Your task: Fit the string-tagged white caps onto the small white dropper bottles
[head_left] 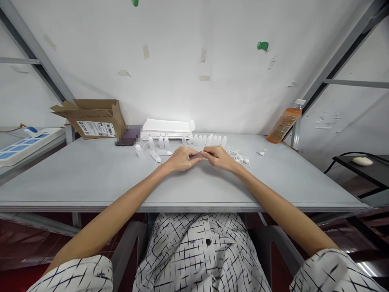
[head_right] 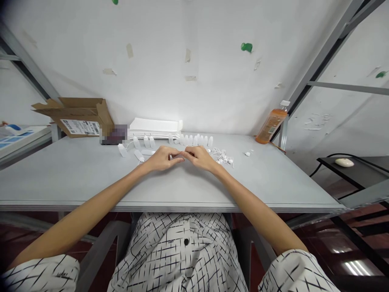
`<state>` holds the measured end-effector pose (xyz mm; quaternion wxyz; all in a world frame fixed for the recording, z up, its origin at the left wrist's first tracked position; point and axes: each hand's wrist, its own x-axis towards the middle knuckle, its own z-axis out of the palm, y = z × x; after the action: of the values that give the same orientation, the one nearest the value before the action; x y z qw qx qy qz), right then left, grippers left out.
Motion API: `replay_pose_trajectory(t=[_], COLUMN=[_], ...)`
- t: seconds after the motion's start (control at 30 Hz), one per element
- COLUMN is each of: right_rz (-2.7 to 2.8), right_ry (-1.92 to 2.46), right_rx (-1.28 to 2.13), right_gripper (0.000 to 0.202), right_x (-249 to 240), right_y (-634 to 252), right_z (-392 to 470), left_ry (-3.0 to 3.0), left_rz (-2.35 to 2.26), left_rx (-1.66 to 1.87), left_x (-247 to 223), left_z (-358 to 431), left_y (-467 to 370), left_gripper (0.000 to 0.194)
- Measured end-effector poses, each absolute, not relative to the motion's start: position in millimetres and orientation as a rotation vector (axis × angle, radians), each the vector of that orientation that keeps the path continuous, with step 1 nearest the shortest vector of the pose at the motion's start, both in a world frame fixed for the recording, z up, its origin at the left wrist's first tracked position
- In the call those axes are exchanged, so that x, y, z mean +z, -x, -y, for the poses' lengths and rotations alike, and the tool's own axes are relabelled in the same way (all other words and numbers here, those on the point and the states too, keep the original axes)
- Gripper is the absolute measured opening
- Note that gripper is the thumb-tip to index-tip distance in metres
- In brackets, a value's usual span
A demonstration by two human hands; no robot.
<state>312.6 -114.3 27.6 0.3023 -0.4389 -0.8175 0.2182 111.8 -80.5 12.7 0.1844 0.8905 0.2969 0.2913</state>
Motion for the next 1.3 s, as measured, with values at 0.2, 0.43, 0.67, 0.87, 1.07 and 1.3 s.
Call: replay_pose_trajectory(t=[0.2,0.43,0.67,0.87,1.07,1.3], right_rz=[2.114,2.093,2.143,2.167,2.094,2.061], right_ry=[1.233,1.161,1.141,1.164,1.168,1.048], right_rx=[0.642,0.532,0.451,0.551,0.761,0.645], right_gripper=[0.056,0.053,0.05,0.055,0.055,0.045], right_x=[24.4,24.3,23.8,21.0,21.8,26.6], right_y=[-308.5,-310.7,-312.5,-312.3,-313.7,-314.5], right_z=[115.6,112.9,112.1,110.5,109.7,110.4], left_ry=[-2.649,-2.552,-2.536,-2.708,-2.747,-2.441], left_rz=[-0.93,-0.88,-0.873,-0.925,-0.969,-0.889], left_rx=[0.89,0.986,0.962,0.89,0.956,1.002], left_x=[9.3,11.7,12.1,11.7,9.0,18.2], left_z=[83.4,83.0,79.1,78.8,82.2,82.4], left_y=[-111.3,-114.1,-110.8,-106.1,-108.5,-111.8], left_gripper=[0.037,0.024,0.026,0.026,0.022,0.024])
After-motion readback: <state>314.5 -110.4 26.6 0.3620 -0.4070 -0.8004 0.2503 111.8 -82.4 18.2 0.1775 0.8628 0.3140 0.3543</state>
